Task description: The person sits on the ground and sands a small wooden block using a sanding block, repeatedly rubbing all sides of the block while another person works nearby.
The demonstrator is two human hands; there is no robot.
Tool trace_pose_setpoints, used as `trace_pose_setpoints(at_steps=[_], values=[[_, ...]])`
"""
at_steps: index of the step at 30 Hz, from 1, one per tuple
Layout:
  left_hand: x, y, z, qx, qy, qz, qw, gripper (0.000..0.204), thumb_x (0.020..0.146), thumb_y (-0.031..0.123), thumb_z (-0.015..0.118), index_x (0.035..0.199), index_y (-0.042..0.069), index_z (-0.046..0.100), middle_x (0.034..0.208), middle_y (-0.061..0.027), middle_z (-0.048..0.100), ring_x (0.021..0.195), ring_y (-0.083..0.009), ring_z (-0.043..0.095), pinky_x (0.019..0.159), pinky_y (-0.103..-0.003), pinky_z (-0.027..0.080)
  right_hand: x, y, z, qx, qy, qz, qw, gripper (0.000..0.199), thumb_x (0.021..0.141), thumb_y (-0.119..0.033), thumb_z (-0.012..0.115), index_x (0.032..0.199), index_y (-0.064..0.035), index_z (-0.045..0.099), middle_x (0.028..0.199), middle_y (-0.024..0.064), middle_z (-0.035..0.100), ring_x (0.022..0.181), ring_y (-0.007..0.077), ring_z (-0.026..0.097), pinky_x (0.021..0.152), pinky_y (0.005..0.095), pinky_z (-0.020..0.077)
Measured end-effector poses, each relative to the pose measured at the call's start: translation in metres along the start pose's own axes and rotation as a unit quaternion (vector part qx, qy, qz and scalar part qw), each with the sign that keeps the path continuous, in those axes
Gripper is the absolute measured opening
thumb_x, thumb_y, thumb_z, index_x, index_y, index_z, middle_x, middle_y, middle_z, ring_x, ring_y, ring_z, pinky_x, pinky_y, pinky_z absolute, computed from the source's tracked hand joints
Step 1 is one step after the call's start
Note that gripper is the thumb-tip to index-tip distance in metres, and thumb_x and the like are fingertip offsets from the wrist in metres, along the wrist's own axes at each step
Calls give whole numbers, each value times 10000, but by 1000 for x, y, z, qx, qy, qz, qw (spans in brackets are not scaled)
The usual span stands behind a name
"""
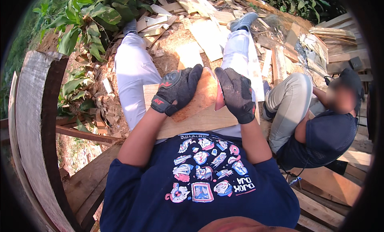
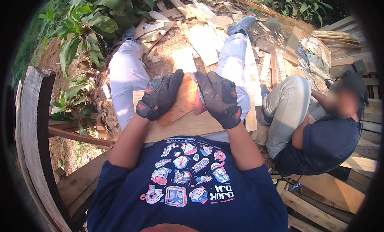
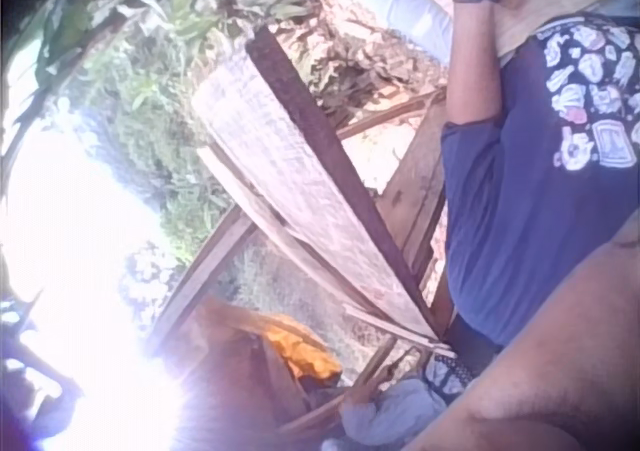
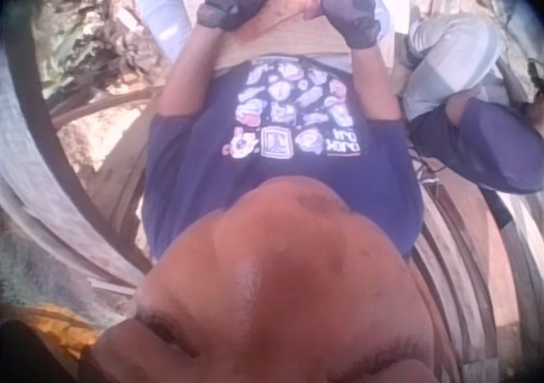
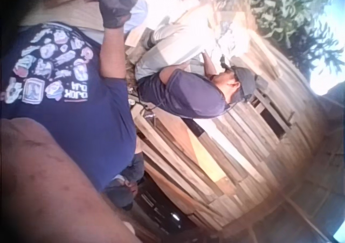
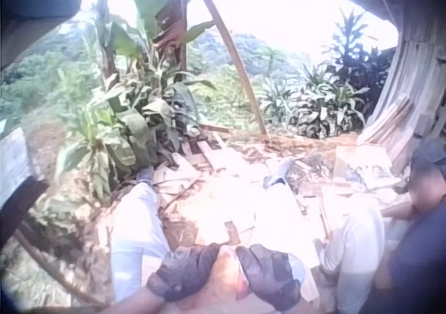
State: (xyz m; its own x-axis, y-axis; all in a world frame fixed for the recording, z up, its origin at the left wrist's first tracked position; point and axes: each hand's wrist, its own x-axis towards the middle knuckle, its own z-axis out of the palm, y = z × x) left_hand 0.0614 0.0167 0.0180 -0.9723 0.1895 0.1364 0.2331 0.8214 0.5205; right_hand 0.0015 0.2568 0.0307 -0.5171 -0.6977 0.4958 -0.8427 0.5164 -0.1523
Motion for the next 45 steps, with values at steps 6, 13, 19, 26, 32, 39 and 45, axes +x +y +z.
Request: trace_pose_setpoints(at_steps=[6, 13, 19, 26, 32, 39, 45], values=[[-2, 0, 6, 10, 52, 30, 998, 386, 1045, 165, 486, 1380, 0, 582, 1130, -235, 748, 995, -428, 731, 833, -536, 581, 19, 0, -23, 29, -141, 47, 988, 491, 919, -95, 661, 1409, -60, 678, 1155, 194, 732, 1009, 408, 724, 877, 491, 572], [19, 3, -11, 35, -78, 37, 996, 289, 1026, 219, 525, 1258, 67, 606, 1027, -221, 755, 947, -414, 753, 790, -549, 594, 49, 15, 7, 83, -124, 42, 988, 383, 1036, -114, 554, 1399, -39, 650, 1130, 205, 732, 956, 397, 730, 827, 477, 578], [-14, -24, -85, 87, -113, -230, 963, 481, 1138, 405, 387, 1146, 54, 716, 1023, -193, 777, 956, -442, 743, 839, -553, 585, 34, -50, 35, 108, -116, -8, 987, 577, 852, -114, 724, 1402, 22, 618, 1262, 204, 705, 1033, 377, 736, 861, 493, 577], [-62, -42, -78, 147, 26, -225, 963, 440, 1141, 363, 377, 1172, 31, 664, 1042, -225, 747, 977, -470, 704, 841, -564, 547, 21, -31, 63, 174, -87, -2, 981, 723, 780, -136, 845, 1421, 23, 551, 1176, 199, 695, 1004, 404, 731, 861, 502, 582], [-55, -43, -56, 233, 19, -201, 951, 312, 1086, 258, 461, 1263, 53, 616, 1023, -182, 752, 943, -405, 739, 751, -542, 567, 43, -43, 58, 207, -91, -27, 974, 580, 868, -173, 772, 1400, 9, 630, 1239, 235, 715, 1100, 435, 716, 986, 514, 546], [-49, -67, -55, 170, 14, -216, 961, 308, 1058, 228, 493, 1277, 51, 618, 1075, -186, 752, 976, -417, 732, 774, -545, 568, 104, -48, 105, 133, -41, -80, 987, 812, 703, -314, 926, 1391, -30, 601, 1102, 159, 705, 970, 368, 734, 818, 476, 573], [-51, -61, -50, 179, 18, -194, 964, 318, 1042, 210, 496, 1291, 42, 597, 1074, -176, 762, 976, -409, 737, 782, -542, 575, 124, -39, 121, 139, -77, -61, 985, 875, 650, -374, 947, 1384, -41, 606, 1086, 156, 724, 957, 370, 738, 823, 459, 578]])
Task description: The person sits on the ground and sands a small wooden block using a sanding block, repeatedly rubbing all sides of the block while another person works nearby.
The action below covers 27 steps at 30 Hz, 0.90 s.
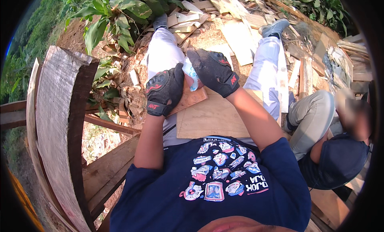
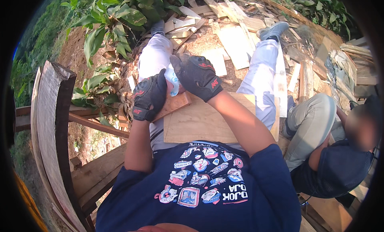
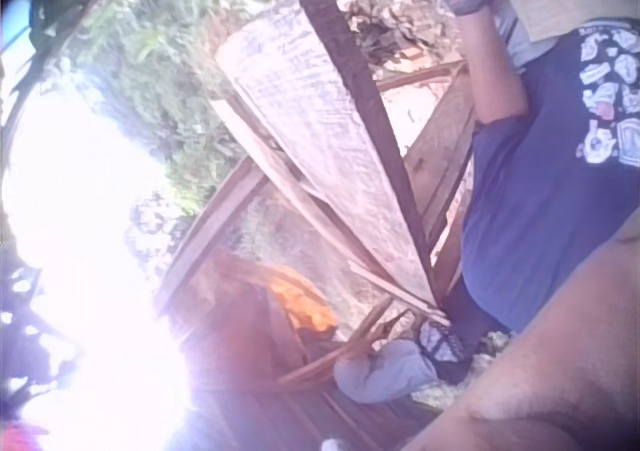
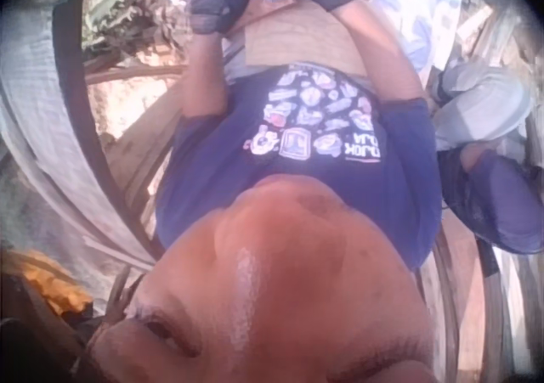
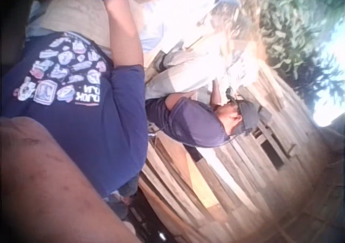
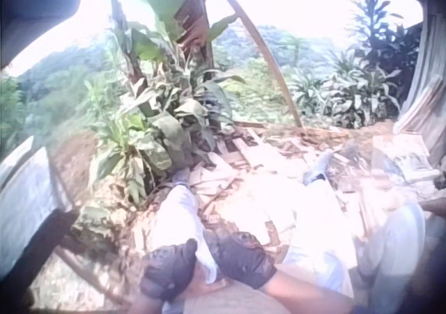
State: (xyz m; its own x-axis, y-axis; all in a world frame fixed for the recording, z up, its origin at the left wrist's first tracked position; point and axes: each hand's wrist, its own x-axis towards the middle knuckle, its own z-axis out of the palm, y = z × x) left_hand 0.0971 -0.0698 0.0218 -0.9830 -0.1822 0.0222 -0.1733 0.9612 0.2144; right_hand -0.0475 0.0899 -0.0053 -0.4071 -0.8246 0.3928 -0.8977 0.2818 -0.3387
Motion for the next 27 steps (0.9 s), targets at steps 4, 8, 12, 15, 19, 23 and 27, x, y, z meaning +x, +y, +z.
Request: trace_pose_setpoints(at_steps=[4, 8, 12, 15, 19, 23, 27], values=[[1, -2, -4, -15, -22, -8, 1000, 294, 1041, 220, 500, 1255, 45, 597, 1031, -179, 764, 959, -409, 739, 775, -544, 570, -39, -36, -32, -36, -107, 39, 993, 645, 829, -239, 807, 1411, -43, 609, 1138, 149, 688, 959, 356, 740, 809, 478, 574], [0, 5, -9, -29, -27, 10, 999, 278, 1042, 237, 509, 1216, 53, 622, 991, -186, 761, 931, -402, 741, 775, -541, 566, -26, -24, -19, -61, 8, -9, 998, 437, 955, -244, 696, 1343, -56, 631, 980, 121, 679, 817, 322, 737, 694, 493, 570], [0, -5, 7, -37, -35, -17, 999, 277, 1044, 247, 514, 1186, 65, 667, 986, -177, 761, 918, -390, 740, 775, -526, 569, 13, 11, 13, 34, -26, -62, 997, 750, 745, -357, 920, 1350, -33, 617, 1013, 172, 729, 876, 363, 749, 765, 477, 595], [2, -4, 7, -37, 43, -3, 998, 309, 1061, 253, 494, 1225, 66, 679, 990, -160, 765, 927, -392, 740, 786, -528, 574, 11, 8, 11, 28, -57, 11, 998, 675, 722, -286, 912, 1303, -58, 655, 1049, 166, 745, 963, 353, 752, 839, 467, 594], [6, -2, -2, -36, -3, -43, 998, 384, 1123, 301, 417, 1240, 46, 680, 1013, -184, 772, 916, -413, 741, 793, -554, 571, -35, -20, -19, 40, -91, 53, 994, 636, 800, -216, 842, 1372, -31, 634, 1147, 185, 727, 1023, 362, 744, 856, 475, 582], [17, 22, -27, -6, -26, -33, 999, 500, 1166, 357, 331, 1112, 23, 698, 929, -221, 759, 905, -454, 729, 806, -544, 566, -68, -33, -42, 31, -21, 52, 998, 702, 803, -198, 832, 1428, -6, 579, 1221, 214, 697, 1023, 385, 734, 854, 495, 573], [54, 47, -38, -84, 20, 16, 996, 452, 1155, 335, 355, 1104, 42, 695, 934, -208, 763, 885, -442, 733, 772, -546, 569, -67, -23, -79, -19, 13, 91, 996, 709, 808, -149, 812, 1444, 16, 548, 1216, 219, 693, 1006, 404, 732, 834, 507, 575]])
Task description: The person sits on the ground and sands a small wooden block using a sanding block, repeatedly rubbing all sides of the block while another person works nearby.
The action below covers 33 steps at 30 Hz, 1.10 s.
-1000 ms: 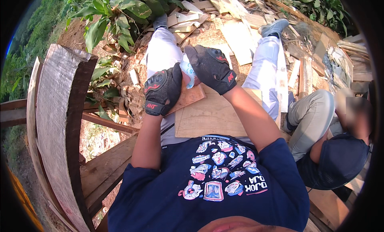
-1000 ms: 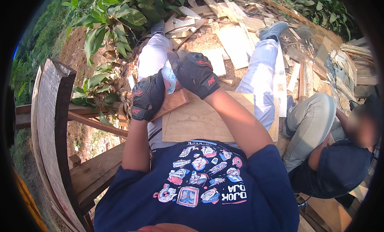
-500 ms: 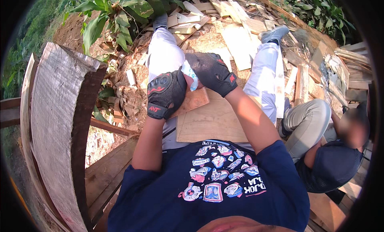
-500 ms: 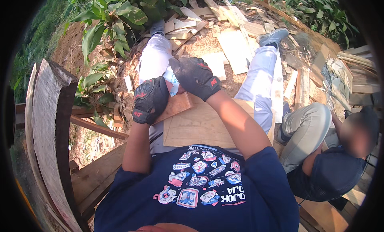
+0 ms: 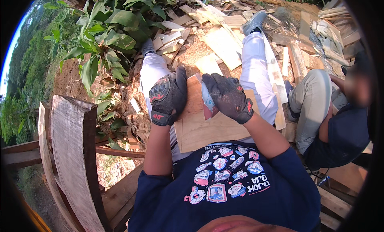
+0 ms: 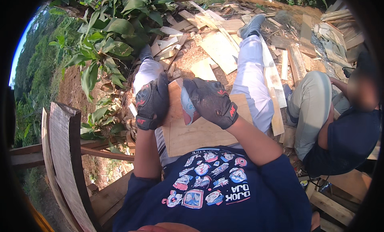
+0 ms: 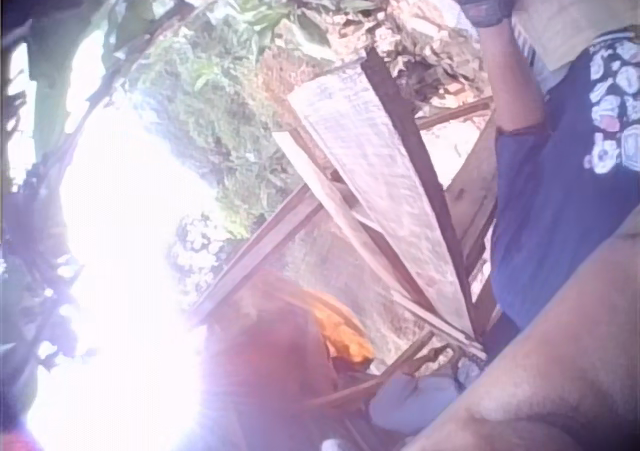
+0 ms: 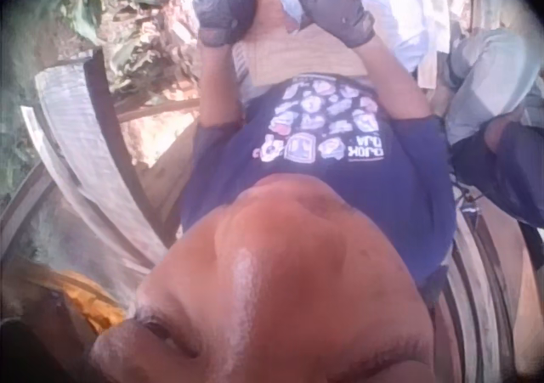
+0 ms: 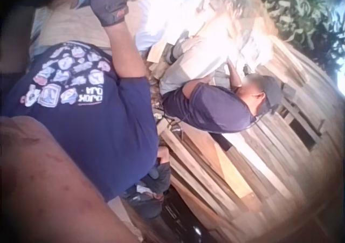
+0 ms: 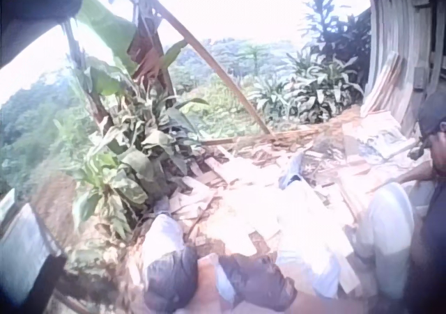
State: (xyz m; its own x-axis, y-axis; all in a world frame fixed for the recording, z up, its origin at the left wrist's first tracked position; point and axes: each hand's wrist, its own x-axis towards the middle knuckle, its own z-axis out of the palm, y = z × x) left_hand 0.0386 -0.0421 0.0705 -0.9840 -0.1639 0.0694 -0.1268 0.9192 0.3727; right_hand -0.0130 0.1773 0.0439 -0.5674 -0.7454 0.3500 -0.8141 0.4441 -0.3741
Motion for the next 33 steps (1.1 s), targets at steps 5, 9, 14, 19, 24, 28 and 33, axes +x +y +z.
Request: trace_pose_setpoints(at_steps=[5, 9, 14, 19, 24, 28, 33], values=[[30, 23, 42, 47, -186, 70, 979, 382, 1078, 380, 490, 1080, 85, 733, 970, -178, 780, 863, -418, 750, 775, -546, 585, -20, 32, -1, -31, -34, 65, 997, 659, 816, -124, 809, 1411, 3, 554, 1096, 201, 703, 918, 428, 740, 761, 521, 579], [12, 15, 78, 112, -182, 242, 947, 273, 871, 311, 701, 1033, 104, 774, 1021, -198, 782, 963, -384, 766, 835, -513, 604, -42, 55, 39, -20, -40, 78, 996, 609, 765, -247, 880, 1266, -50, 595, 1034, 198, 728, 925, 407, 760, 804, 509, 595], [13, -4, 85, 97, -153, 216, 959, 308, 734, 189, 809, 1025, 108, 755, 1045, -177, 769, 998, -380, 759, 852, -490, 602, -18, 73, 68, -2, -66, 63, 996, 275, 966, -175, 649, 1197, -25, 628, 1009, 231, 756, 947, 394, 768, 821, 503, 600], [23, -16, 89, 96, -132, 163, 973, 259, 798, 229, 778, 1028, 110, 755, 1076, -170, 771, 1020, -381, 756, 862, -495, 600, -12, 76, 67, -28, -104, 108, 988, 268, 974, -174, 648, 1195, -24, 643, 1030, 226, 757, 1013, 393, 761, 877, 502, 597], [22, 22, 72, 131, -196, 146, 961, 277, 941, 318, 633, 1053, 105, 769, 1094, -182, 775, 1049, -382, 756, 880, -497, 597, -29, 75, 61, -11, -122, 101, 987, 390, 913, -241, 753, 1213, -28, 624, 1038, 210, 755, 961, 406, 761, 840, 510, 592], [20, 1, 86, 116, -137, 173, 968, 290, 979, 309, 595, 1082, 93, 758, 1026, -196, 777, 973, -383, 764, 865, -514, 599, -11, 84, 73, -16, -149, 85, 985, 357, 948, -307, 715, 1169, -37, 638, 1044, 218, 755, 1028, 440, 741, 886, 515, 585], [18, 5, 67, 115, -82, 211, 967, 273, 1016, 247, 563, 1165, 73, 710, 1017, -198, 769, 943, -389, 757, 835, -525, 595, -13, 88, 67, 22, -33, 63, 997, 422, 901, -255, 757, 1225, -33, 604, 990, 219, 742, 969, 429, 745, 847, 529, 570]])
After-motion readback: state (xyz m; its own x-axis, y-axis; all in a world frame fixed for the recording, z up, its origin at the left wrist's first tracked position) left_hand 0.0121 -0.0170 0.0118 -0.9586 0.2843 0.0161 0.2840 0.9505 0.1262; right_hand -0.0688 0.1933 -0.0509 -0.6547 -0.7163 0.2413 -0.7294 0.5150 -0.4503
